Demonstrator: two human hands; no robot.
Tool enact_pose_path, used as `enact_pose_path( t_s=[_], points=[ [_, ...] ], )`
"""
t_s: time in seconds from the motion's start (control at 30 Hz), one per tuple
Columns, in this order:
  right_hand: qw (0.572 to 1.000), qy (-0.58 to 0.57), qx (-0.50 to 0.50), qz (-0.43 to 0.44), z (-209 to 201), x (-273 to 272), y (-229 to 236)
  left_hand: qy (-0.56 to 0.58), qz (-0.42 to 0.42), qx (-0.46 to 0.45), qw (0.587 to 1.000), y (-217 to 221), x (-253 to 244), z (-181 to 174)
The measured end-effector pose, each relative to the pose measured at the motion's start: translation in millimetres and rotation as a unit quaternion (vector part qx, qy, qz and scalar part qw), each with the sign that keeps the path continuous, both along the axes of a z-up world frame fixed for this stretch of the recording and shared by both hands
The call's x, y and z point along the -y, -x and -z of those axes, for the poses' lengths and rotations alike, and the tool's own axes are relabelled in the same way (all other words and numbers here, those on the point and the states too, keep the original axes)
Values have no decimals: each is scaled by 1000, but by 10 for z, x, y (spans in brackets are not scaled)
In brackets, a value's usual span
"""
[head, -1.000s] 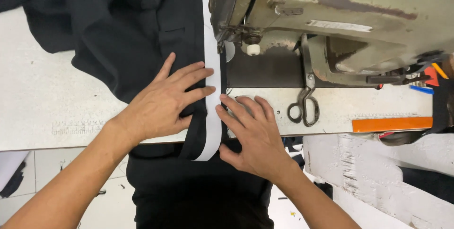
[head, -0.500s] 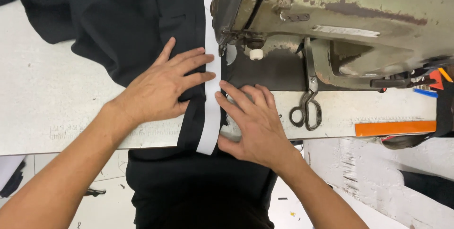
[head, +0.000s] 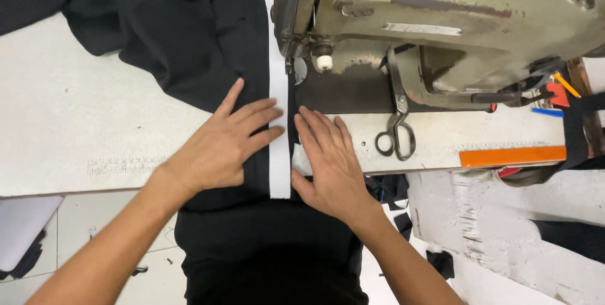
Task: The person cuts a piece of black fabric with scissors and then carefully aligns and applies a white strip along its edge on a work table.
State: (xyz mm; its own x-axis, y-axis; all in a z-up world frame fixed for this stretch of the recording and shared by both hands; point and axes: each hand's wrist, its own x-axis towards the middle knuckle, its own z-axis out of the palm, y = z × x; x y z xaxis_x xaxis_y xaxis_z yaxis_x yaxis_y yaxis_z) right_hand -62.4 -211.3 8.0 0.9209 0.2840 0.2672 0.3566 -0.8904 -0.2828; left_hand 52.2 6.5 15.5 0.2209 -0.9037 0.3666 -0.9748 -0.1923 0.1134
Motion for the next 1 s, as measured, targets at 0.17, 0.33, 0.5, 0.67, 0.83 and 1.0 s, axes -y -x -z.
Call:
enact_pose_path(
  t_s=[0.17,0.33,0.5,0.67,0.83,1.0],
  points=[
    [999,-34,-31,6,10,-54,133,233,-111,-109,960,221,0,286],
    [999,-34,-18,2,81,-46,212,302,-145,-154,930,339,77,57],
    [1000,-24,6,1,201,-16,255,238,-113,-93,960,406,121,163],
    [999,-26,20,2,271,-3,271,201,-114,-57,971,443,133,73],
    [999,-30,38,0,317,3,271,165,-111,-45,979,470,127,39],
    [998,-40,37,-1,288,-16,268,160,-112,-50,979,475,124,34]
  ],
)
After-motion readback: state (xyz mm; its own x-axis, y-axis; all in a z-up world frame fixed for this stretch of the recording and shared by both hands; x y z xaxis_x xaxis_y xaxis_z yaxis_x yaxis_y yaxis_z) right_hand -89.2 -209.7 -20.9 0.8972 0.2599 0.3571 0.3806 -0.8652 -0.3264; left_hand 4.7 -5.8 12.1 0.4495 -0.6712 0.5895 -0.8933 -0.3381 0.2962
